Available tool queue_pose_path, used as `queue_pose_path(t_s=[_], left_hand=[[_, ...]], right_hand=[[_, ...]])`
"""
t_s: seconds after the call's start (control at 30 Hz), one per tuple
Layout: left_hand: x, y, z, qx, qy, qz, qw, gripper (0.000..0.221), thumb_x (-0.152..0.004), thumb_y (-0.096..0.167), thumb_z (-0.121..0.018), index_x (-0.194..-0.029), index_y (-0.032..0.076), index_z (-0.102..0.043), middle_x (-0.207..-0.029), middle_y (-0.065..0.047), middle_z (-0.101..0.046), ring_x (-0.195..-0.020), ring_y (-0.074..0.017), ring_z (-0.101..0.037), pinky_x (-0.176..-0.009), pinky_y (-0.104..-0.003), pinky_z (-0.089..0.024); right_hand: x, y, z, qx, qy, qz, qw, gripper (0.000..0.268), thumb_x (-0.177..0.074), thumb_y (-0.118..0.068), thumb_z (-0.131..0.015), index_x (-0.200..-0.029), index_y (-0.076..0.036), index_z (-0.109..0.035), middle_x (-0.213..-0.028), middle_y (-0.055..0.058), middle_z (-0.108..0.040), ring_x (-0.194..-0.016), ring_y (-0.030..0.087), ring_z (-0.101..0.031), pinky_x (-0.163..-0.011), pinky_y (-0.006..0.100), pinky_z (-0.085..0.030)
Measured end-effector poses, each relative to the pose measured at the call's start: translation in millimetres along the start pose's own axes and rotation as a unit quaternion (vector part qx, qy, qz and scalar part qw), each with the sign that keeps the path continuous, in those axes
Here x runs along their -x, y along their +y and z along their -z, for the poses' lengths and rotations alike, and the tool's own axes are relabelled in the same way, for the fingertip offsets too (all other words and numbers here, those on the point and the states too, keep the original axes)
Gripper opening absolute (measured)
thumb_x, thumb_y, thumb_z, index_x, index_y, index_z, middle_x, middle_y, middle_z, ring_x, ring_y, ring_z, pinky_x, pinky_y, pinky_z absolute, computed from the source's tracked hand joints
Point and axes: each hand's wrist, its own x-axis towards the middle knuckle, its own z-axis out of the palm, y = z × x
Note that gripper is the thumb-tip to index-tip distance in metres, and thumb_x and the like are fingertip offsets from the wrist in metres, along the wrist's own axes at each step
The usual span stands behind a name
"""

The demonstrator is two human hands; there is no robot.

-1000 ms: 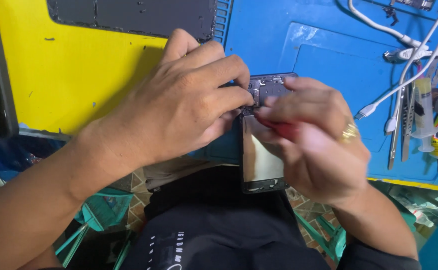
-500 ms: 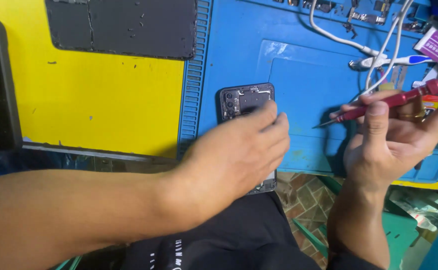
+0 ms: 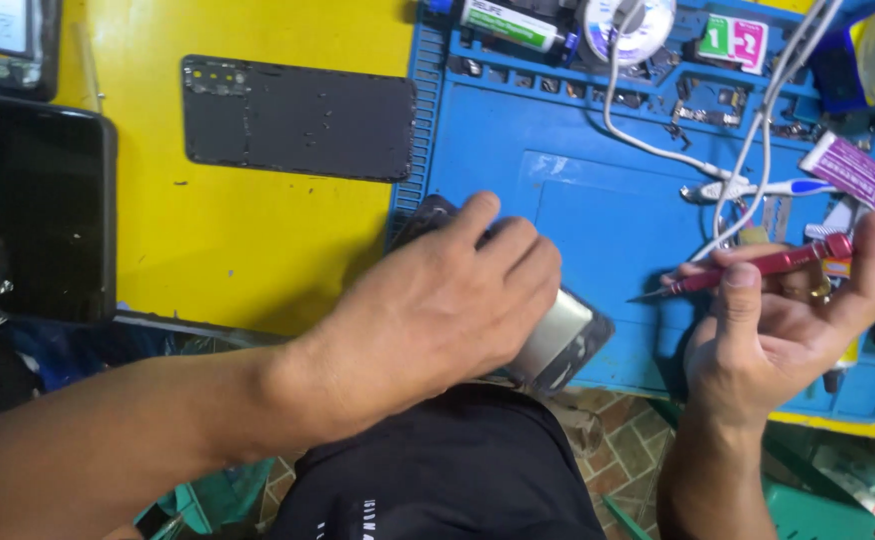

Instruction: The person uses a red screwdriver to unscrew and remove components from the back of a disassembled smartphone. They carefully pry open the device casing and manipulate internal parts on a cluttered workbench.

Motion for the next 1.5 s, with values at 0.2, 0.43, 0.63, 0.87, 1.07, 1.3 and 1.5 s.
queue_pose_path(t_s=[0.2, 0.43, 0.63, 0.87, 1.07, 1.3, 1.5], left_hand=[[20, -13, -4, 0.013, -0.074, 0.039, 0.996, 0.055, -0.063, 0.049, -0.072, -0.101, 0.011, -0.062, -0.084, -0.002, -0.051, -0.075, -0.0201, -0.047, -0.077, -0.038, -0.039], [37, -8, -18, 0.085, -0.045, 0.087, 0.992, 0.041, -0.061, 0.037, -0.074, -0.090, 0.013, -0.059, -0.082, -0.002, -0.047, -0.076, -0.0210, -0.046, -0.078, -0.038, -0.039], [52, -22, -15, 0.129, -0.048, 0.100, 0.985, 0.079, -0.075, 0.065, -0.081, -0.127, 0.009, -0.063, -0.105, -0.002, -0.062, -0.096, -0.0213, -0.056, -0.093, -0.039, -0.042], [88, -92, -17, 0.052, -0.039, 0.185, 0.981, 0.021, -0.087, -0.002, -0.080, -0.103, 0.010, -0.073, -0.092, -0.005, -0.067, -0.083, -0.0235, -0.061, -0.075, -0.036, -0.046], [94, -102, -29, 0.021, -0.037, 0.173, 0.984, 0.022, -0.084, 0.000, -0.081, -0.100, 0.012, -0.075, -0.085, -0.003, -0.065, -0.073, -0.0237, -0.063, -0.072, -0.037, -0.043], [107, -104, -37, -0.100, -0.090, 0.141, 0.981, 0.020, -0.110, 0.039, -0.085, -0.121, 0.024, -0.077, -0.107, 0.007, -0.074, -0.089, -0.0043, -0.070, -0.081, -0.024, -0.052], [110, -99, -26, -0.162, -0.136, 0.117, 0.970, 0.008, -0.131, 0.032, -0.079, -0.131, 0.028, -0.073, -0.117, 0.010, -0.066, -0.096, -0.0096, -0.067, -0.096, -0.029, -0.042]], right_hand=[[8, 18, 11, -0.028, -0.011, 0.004, 1.000, 0.069, -0.124, 0.019, -0.057, -0.177, -0.012, -0.026, -0.122, 0.037, -0.061, -0.099, 0.042, -0.065, -0.094, 0.055, -0.065], [12, -1, -5, 0.052, -0.035, 0.039, 0.997, 0.015, -0.129, 0.011, -0.061, -0.135, 0.022, -0.053, -0.121, 0.034, -0.062, -0.090, 0.040, -0.067, -0.087, 0.046, -0.066], [17, -37, -11, 0.243, -0.076, -0.027, 0.967, 0.019, -0.147, 0.002, -0.053, -0.140, 0.017, -0.063, -0.124, 0.027, -0.069, -0.110, 0.034, -0.075, -0.097, 0.036, -0.060], [12, -49, -8, 0.241, -0.118, -0.008, 0.963, 0.015, -0.143, 0.009, -0.046, -0.143, 0.021, -0.055, -0.133, 0.034, -0.064, -0.121, 0.044, -0.070, -0.113, 0.046, -0.059], [9, -41, -9, 0.189, -0.094, 0.004, 0.977, 0.012, -0.136, 0.011, -0.048, -0.136, 0.020, -0.055, -0.128, 0.032, -0.061, -0.113, 0.044, -0.072, -0.089, 0.039, -0.055], [-12, -42, -22, 0.067, -0.175, 0.196, 0.963, 0.074, -0.104, 0.028, -0.050, -0.158, -0.015, -0.024, -0.106, 0.047, -0.054, -0.083, 0.053, -0.066, -0.082, 0.060, -0.065], [-21, -36, -14, 0.077, -0.237, 0.216, 0.944, 0.066, -0.107, 0.019, -0.051, -0.158, -0.015, -0.026, -0.109, 0.040, -0.055, -0.093, 0.042, -0.067, -0.090, 0.054, -0.067]])
